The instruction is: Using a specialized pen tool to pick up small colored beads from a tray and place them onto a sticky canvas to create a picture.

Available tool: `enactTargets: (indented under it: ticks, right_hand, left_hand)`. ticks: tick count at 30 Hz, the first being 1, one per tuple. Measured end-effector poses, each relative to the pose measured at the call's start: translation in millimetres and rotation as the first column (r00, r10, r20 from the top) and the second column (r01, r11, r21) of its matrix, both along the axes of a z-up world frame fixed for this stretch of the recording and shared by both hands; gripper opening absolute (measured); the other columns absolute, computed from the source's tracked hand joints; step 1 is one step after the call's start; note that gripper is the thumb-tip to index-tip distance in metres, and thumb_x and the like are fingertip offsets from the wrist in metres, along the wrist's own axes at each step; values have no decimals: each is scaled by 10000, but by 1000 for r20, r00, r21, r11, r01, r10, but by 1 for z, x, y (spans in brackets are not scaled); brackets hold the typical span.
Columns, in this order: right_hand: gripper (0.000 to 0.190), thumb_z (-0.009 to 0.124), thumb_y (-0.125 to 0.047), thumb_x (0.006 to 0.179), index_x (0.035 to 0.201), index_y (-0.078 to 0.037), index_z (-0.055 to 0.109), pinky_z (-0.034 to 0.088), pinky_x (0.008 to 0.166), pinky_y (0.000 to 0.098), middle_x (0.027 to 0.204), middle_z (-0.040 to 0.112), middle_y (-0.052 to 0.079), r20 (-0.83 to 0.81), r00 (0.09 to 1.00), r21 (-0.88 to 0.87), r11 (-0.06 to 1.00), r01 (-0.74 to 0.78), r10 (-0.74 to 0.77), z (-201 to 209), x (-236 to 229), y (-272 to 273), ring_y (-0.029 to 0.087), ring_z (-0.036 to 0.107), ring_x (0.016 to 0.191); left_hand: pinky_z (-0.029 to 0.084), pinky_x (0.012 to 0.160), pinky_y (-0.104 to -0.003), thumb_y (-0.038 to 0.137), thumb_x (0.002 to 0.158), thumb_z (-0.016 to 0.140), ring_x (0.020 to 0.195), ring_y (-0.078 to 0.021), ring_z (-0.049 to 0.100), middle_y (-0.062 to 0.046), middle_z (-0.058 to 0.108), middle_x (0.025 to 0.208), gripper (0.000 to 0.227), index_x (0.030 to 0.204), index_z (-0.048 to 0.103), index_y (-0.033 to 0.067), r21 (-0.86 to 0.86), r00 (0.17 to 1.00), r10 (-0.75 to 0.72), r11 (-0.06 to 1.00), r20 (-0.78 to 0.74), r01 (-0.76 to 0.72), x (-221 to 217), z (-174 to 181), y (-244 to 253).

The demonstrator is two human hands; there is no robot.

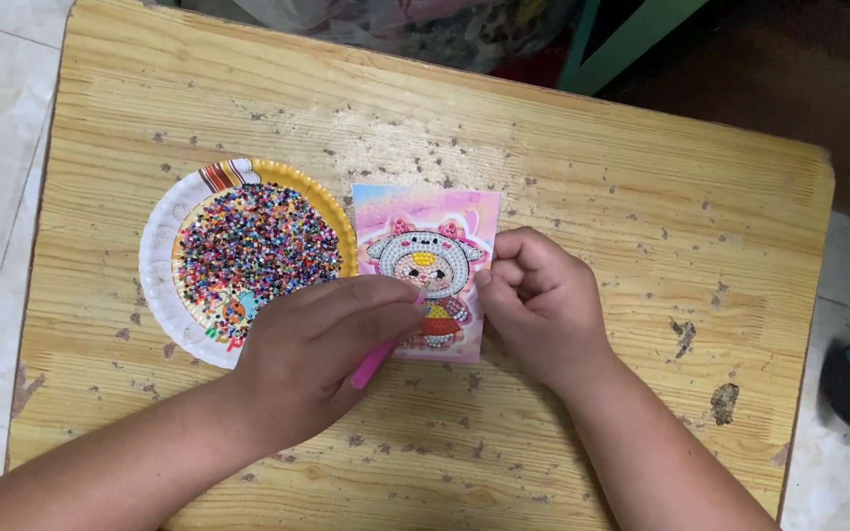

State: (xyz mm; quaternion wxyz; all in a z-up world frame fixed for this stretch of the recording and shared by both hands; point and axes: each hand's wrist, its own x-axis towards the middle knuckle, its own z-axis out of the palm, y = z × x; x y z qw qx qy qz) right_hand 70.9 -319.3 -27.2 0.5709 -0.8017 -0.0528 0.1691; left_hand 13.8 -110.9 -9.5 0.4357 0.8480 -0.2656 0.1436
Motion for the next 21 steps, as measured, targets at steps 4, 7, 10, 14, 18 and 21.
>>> enactTargets:
  ticks: [4, 7, 10, 14, 18, 21]
  right_hand:
    - [54, 587, -21, 884, 885, -70, 608, 340, 437, 198, 569, 417, -82, -18, 1000, 21, 1000, 11, -11, 0, 0, 0, 29, 372, 499]
    - [67, 585, -30, 880, 862, -87, 616, 333, 456, 198, 570, 412, -93, 19, 1000, -46, 999, -11, 12, 1, 1, 0, 28, 362, 511]
    - [61, 587, -29, 879, 875, -79, 622, 364, 447, 197, 570, 447, -85, 8, 1000, -36, 999, 0, 1, 0, 0, 1, 30, 394, 505]
    - [66, 586, -31, 882, 923, -60, 628, 417, 497, 189, 579, 482, -87, 3, 1000, 36, 999, 6, -6, 0, 0, 0, 18, 444, 546]
    - [105, 583, -30, 874, 962, -41, 638, 498, 554, 202, 609, 582, -55, -33, 999, 57, 998, 40, -38, -3, -1, 1, 30, 553, 605]
    - [79, 592, -27, 863, 928, -45, 633, 540, 589, 218, 617, 594, -52, 50, 998, -8, 1000, 23, -22, -4, -1, 0, 49, 606, 653]
  left_hand:
    - [561, 799, -361, 7, 891, 590, 976, -281, 680, -122, 639, 1104, 196, 1082, 598, 53, 9, 1000, 4, 1000, -2, -4, 0, -2, 0]
    - [561, 795, -362, 16, 888, 596, 978, -281, 683, -116, 643, 1111, 201, 1084, 604, 60, 9, 1000, 14, 1000, -11, -14, 0, -3, 0]
    - [559, 800, -373, 7, 892, 589, 980, -285, 682, -128, 642, 1106, 198, 1086, 600, 49, 2, 1000, 15, 1000, 2, -15, 0, -3, 1]
    - [556, 864, -353, 61, 892, 580, 989, -262, 686, -128, 655, 1103, 205, 1096, 594, 46, -40, 997, 38, 998, -64, -41, 0, 14, 9]
    - [539, 869, -324, 72, 874, 614, 912, -239, 681, -124, 690, 984, 127, 975, 663, 14, 26, 952, 301, 953, -47, -301, -1, 39, 30]
    - [505, 853, -378, 5, 923, 588, 913, -303, 655, -191, 672, 970, 129, 1017, 596, -82, 28, 899, 434, 901, -63, -433, -9, 54, 61]
